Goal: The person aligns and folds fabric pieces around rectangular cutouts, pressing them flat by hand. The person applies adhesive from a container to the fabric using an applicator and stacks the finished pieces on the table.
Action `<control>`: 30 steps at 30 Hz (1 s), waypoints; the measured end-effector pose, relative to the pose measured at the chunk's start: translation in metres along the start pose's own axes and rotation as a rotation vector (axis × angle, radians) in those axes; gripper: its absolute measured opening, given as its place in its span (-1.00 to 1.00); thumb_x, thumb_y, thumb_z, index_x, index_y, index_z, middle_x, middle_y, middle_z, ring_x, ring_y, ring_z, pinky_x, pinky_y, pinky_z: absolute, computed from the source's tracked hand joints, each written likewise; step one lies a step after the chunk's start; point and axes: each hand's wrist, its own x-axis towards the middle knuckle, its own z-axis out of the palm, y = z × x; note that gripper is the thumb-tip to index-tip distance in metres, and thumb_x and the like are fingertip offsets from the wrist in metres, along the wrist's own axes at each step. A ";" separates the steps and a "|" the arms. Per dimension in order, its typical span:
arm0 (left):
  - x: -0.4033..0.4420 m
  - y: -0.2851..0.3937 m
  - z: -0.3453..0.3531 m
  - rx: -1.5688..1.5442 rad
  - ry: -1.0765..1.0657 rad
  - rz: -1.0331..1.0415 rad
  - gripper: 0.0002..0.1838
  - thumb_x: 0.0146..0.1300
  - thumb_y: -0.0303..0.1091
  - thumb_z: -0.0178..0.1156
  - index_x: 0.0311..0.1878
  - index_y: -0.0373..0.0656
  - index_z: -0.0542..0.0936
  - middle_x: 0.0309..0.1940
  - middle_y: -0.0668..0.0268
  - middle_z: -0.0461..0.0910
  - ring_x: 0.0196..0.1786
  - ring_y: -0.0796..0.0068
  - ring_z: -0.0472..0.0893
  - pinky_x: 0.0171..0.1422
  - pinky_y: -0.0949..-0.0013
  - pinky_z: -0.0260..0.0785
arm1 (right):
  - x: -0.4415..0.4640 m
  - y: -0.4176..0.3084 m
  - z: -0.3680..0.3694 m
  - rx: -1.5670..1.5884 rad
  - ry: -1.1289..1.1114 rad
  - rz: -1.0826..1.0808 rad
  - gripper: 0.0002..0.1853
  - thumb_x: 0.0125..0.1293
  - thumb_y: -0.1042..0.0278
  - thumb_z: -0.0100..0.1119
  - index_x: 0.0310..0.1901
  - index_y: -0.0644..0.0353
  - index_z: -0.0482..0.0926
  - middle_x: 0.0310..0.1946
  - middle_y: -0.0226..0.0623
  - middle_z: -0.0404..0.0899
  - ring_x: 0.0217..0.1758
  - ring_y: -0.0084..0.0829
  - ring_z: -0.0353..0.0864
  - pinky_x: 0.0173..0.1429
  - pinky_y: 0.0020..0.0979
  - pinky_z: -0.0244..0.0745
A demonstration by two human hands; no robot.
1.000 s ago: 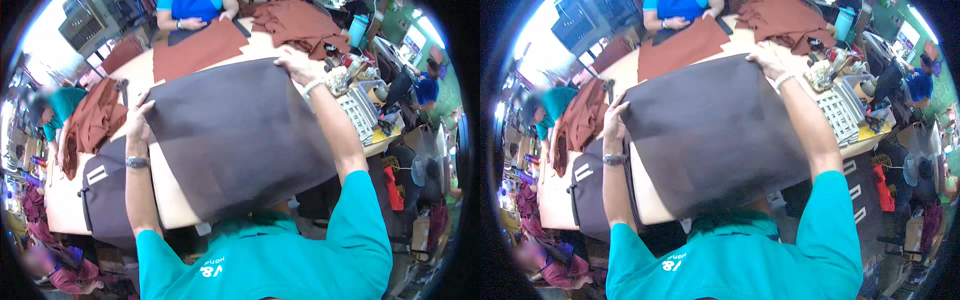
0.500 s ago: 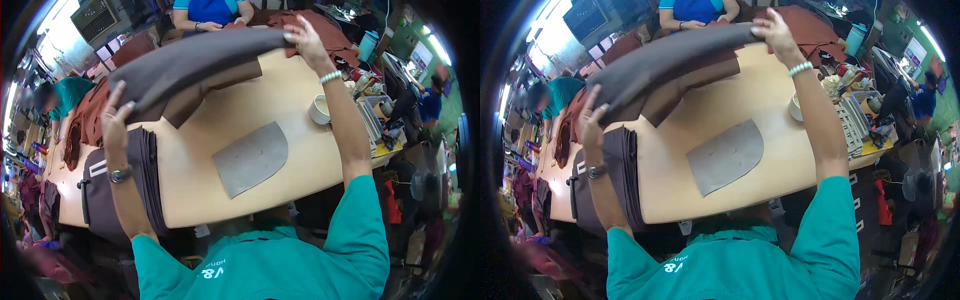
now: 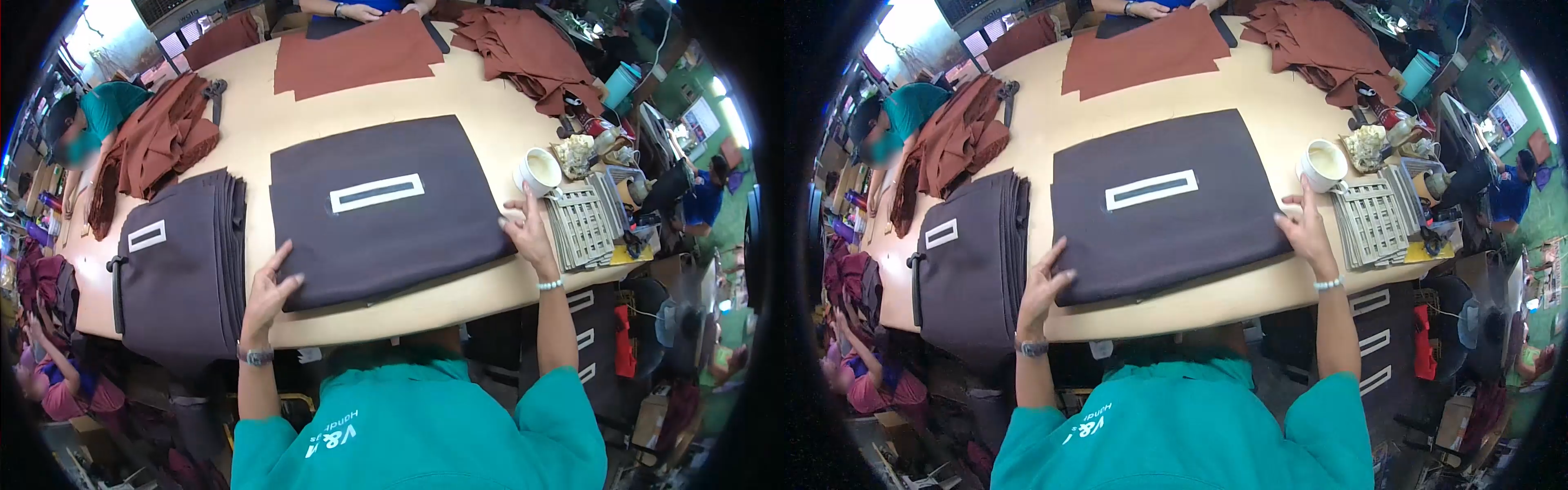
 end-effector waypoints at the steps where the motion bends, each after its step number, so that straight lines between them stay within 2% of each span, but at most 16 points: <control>1: 0.008 0.005 0.002 0.017 0.038 -0.018 -0.38 0.04 -0.54 0.17 0.23 -0.45 0.28 0.16 0.04 0.36 0.18 0.37 0.39 0.26 0.44 0.20 | 0.009 -0.006 0.006 -0.037 0.017 -0.025 -0.07 0.08 0.50 0.22 0.38 0.33 -0.20 0.02 0.03 0.38 -0.29 -0.44 0.58 -0.28 -0.56 0.47; 2: 0.022 0.007 0.000 0.088 0.067 0.026 -0.39 0.05 -0.52 0.17 0.22 -0.45 0.30 0.15 0.02 0.37 0.18 0.37 0.39 0.26 0.44 0.21 | 0.020 -0.015 0.013 -0.072 0.035 -0.058 -0.06 0.09 0.47 0.22 0.37 0.34 -0.22 0.02 0.07 0.38 -0.27 -0.41 0.60 -0.28 -0.54 0.47; 3: 0.039 0.003 -0.003 0.160 0.097 0.072 -0.41 0.06 -0.50 0.18 0.21 -0.45 0.31 0.15 0.01 0.38 0.18 0.37 0.39 0.25 0.44 0.22 | 0.028 -0.037 0.020 -0.131 0.017 -0.020 -0.06 0.12 0.40 0.22 0.37 0.36 -0.25 0.00 0.14 0.38 -0.09 -0.26 0.58 -0.11 -0.41 0.47; 6: 0.091 -0.006 -0.014 0.348 0.199 0.167 -0.50 0.10 -0.44 0.16 0.14 -0.42 0.40 0.06 0.00 0.47 0.09 0.38 0.47 0.17 0.43 0.29 | 0.090 -0.021 0.039 -0.302 0.095 -0.119 -0.05 0.08 0.47 0.23 0.38 0.31 -0.24 0.02 0.17 0.37 0.04 -0.12 0.49 0.08 -0.33 0.40; 9: 0.134 -0.015 -0.023 0.337 0.306 0.138 -0.60 0.10 -0.45 0.15 0.05 -0.35 0.51 -0.07 0.04 0.58 -0.02 0.38 0.56 0.11 0.41 0.35 | 0.130 -0.026 0.055 -0.350 0.131 -0.073 -0.04 0.01 0.58 0.22 0.39 0.23 -0.19 0.04 0.15 0.37 0.14 -0.06 0.40 0.20 -0.27 0.32; 12: 0.157 -0.011 -0.024 0.512 0.433 0.227 -0.64 0.11 -0.47 0.13 0.02 -0.30 0.55 -0.17 0.11 0.63 -0.13 0.42 0.59 0.03 0.45 0.38 | 0.160 -0.012 0.070 -0.381 0.253 -0.103 -0.02 -0.05 0.66 0.26 0.39 0.13 -0.10 -0.09 -0.05 0.45 -0.10 -0.21 0.52 0.02 -0.34 0.43; 13: 0.160 -0.005 -0.021 0.552 0.465 0.203 -0.67 0.11 -0.47 0.14 -0.01 -0.22 0.58 -0.14 0.08 0.62 -0.10 0.38 0.61 0.05 0.45 0.37 | 0.168 -0.009 0.073 -0.370 0.275 -0.097 -0.03 -0.05 0.68 0.25 0.39 0.13 -0.08 -0.09 -0.06 0.45 -0.09 -0.22 0.52 0.03 -0.34 0.43; 16: 0.177 -0.003 -0.023 0.666 0.497 0.238 -0.68 0.08 -0.49 0.14 -0.05 -0.22 0.60 -0.16 0.03 0.61 -0.11 0.22 0.62 0.06 0.36 0.39 | 0.186 -0.002 0.082 -0.343 0.324 -0.093 -0.03 -0.06 0.70 0.24 0.39 0.11 -0.06 -0.10 -0.08 0.44 -0.07 -0.22 0.50 0.05 -0.34 0.42; 19: 0.197 -0.013 -0.028 0.647 0.503 0.251 -0.69 0.06 -0.50 0.16 -0.06 -0.21 0.60 -0.15 0.02 0.60 -0.08 0.15 0.60 0.08 0.32 0.38 | 0.197 -0.003 0.086 -0.349 0.330 -0.113 -0.04 -0.06 0.69 0.22 0.39 0.11 -0.06 -0.07 -0.05 0.42 -0.03 -0.17 0.47 0.09 -0.31 0.40; 21: 0.207 -0.017 -0.029 0.728 0.530 0.291 -0.69 0.05 -0.50 0.17 -0.08 -0.23 0.60 -0.15 0.03 0.59 -0.08 0.13 0.59 0.09 0.30 0.38 | 0.202 -0.010 0.085 -0.376 0.315 -0.110 -0.06 -0.06 0.70 0.16 0.38 0.15 -0.07 -0.02 0.03 0.38 0.03 -0.08 0.45 0.14 -0.25 0.37; 24: 0.213 -0.016 -0.030 0.785 0.557 0.335 -0.70 0.03 -0.51 0.18 -0.10 -0.25 0.60 -0.15 0.03 0.59 -0.06 0.11 0.57 0.10 0.28 0.37 | 0.209 -0.014 0.086 -0.448 0.322 -0.075 -0.03 -0.05 0.65 0.29 0.38 0.12 -0.06 -0.04 -0.01 0.42 0.04 -0.12 0.45 0.15 -0.28 0.36; 28: 0.219 -0.020 -0.031 0.811 0.566 0.360 -0.70 0.01 -0.52 0.19 -0.11 -0.28 0.60 -0.18 0.05 0.59 -0.07 0.11 0.57 0.09 0.26 0.37 | 0.215 -0.011 0.087 -0.474 0.327 -0.087 -0.03 -0.05 0.64 0.29 0.38 0.13 -0.06 0.00 0.02 0.41 0.07 -0.08 0.44 0.17 -0.25 0.34; 30: 0.219 -0.018 -0.031 0.833 0.551 0.333 -0.66 0.02 -0.50 0.20 -0.06 -0.27 0.58 -0.12 0.02 0.55 -0.02 0.09 0.53 0.13 0.23 0.34 | 0.216 -0.010 0.087 -0.486 0.332 -0.095 -0.02 -0.06 0.64 0.30 0.38 0.13 -0.06 0.00 0.02 0.41 0.08 -0.07 0.44 0.18 -0.25 0.34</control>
